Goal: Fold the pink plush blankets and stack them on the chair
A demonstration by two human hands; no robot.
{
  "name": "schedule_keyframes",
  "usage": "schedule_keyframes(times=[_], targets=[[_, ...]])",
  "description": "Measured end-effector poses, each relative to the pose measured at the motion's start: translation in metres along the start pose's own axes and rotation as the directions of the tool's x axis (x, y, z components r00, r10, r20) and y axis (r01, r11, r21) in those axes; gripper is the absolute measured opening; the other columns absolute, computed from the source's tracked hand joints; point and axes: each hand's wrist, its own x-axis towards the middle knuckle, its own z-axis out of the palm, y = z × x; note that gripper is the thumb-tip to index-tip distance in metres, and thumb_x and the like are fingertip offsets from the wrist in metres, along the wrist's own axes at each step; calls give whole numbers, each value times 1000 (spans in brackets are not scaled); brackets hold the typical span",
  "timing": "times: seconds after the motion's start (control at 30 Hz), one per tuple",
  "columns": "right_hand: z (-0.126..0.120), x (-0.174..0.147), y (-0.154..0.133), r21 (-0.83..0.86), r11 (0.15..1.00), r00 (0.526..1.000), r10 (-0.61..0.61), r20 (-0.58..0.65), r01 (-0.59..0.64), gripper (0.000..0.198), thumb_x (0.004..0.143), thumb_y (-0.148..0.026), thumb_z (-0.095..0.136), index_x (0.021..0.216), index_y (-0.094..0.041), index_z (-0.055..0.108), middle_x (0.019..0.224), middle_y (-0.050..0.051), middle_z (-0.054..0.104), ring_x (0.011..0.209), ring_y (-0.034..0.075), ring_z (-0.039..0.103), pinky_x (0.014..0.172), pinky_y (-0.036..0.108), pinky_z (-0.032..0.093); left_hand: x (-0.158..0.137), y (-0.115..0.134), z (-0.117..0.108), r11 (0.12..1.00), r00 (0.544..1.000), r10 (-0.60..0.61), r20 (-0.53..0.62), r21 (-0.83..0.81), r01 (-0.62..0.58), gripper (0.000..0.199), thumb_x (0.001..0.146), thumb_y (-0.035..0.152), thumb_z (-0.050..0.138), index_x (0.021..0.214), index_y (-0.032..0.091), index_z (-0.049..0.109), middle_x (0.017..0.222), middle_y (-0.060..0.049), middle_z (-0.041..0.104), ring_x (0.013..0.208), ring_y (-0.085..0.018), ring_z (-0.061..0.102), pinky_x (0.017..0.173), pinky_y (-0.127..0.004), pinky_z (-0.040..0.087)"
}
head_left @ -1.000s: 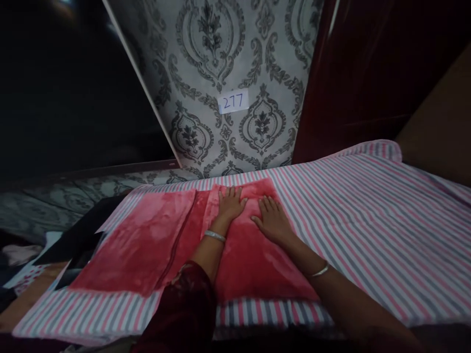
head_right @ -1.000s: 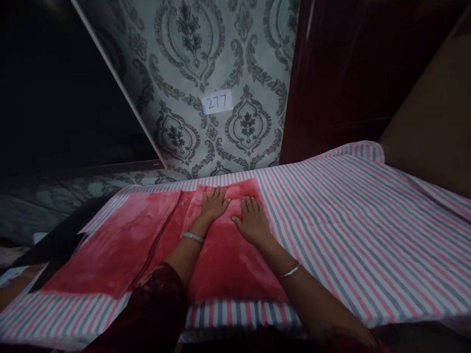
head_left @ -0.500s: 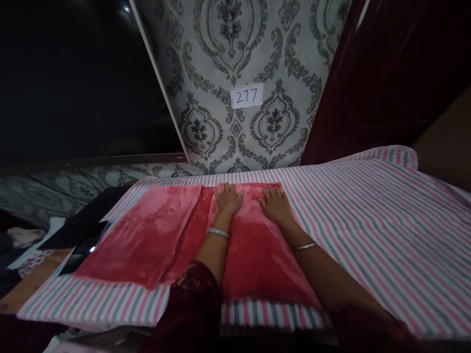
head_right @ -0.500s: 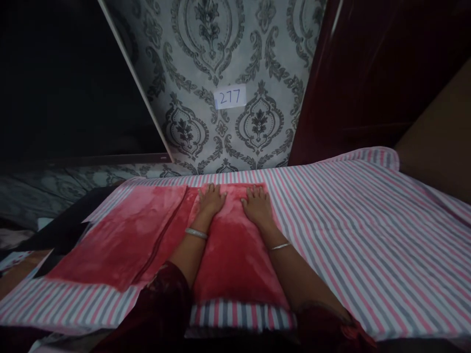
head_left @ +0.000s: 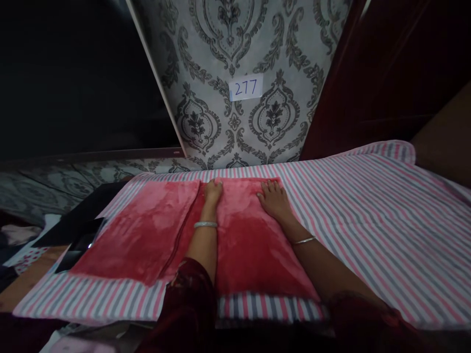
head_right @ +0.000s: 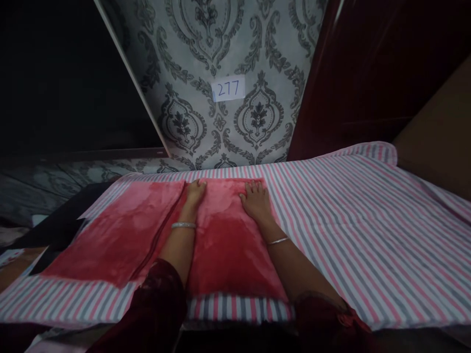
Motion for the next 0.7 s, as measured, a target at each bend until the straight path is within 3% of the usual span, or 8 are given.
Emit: schedule_keyframes(times=[0.07, 0.23, 0.5, 0.6, 0.7], targets=[[0, 1, 1, 6, 1000, 1000, 10, 13, -11, 62, 106, -44, 30, 159, -13, 41, 167, 17, 33, 154, 35, 29, 121, 53, 27, -3, 1, 1, 1000, 1000, -20, -14, 1, 20, 43, 97, 30, 57, 139, 19, 61, 131, -14, 72, 121, -26, 68, 98, -32, 50], [-2, 2, 0, 28, 999, 999, 24, 47, -25, 65, 106, -45, 29, 159, -9, 38, 168, 16, 32, 154, 34, 29, 122, 50, 26, -10, 3, 2, 997, 995, -75, -72, 12, 76, 43, 102, 22, 39, 140, 20, 59, 122, -16, 74, 117, -28, 69, 94, -37, 51], [-5, 3, 1, 60, 998, 999, 8, 31, -10, 66, 105, -45, 29, 158, -7, 39, 167, 19, 32, 154, 36, 28, 121, 53, 26, -15, 14, -5, 997, 999, -52, 7, 50, 51, 44, 102, 26, 40, 137, 8, 59, 127, -26, 70, 124, -36, 65, 103, -47, 47], [-6, 3, 3, 74, 997, 999, -3, 49, -1, 67, 104, -45, 28, 159, -7, 37, 168, 21, 30, 154, 36, 27, 120, 55, 25, -11, 15, -15, 999, 996, -27, 86, 41, 23, 46, 100, 31, 47, 137, 5, 58, 133, -27, 67, 125, -35, 65, 102, -44, 49], [-9, 2, 3, 81, 997, 997, 0, 77, -6, 67, 105, -45, 27, 159, -6, 35, 168, 21, 29, 154, 36, 25, 121, 55, 22, -20, 4, -27, 999, 991, 33, 130, 6, -34, 49, 94, 32, 60, 137, 9, 58, 135, -20, 68, 121, -28, 67, 98, -33, 52]])
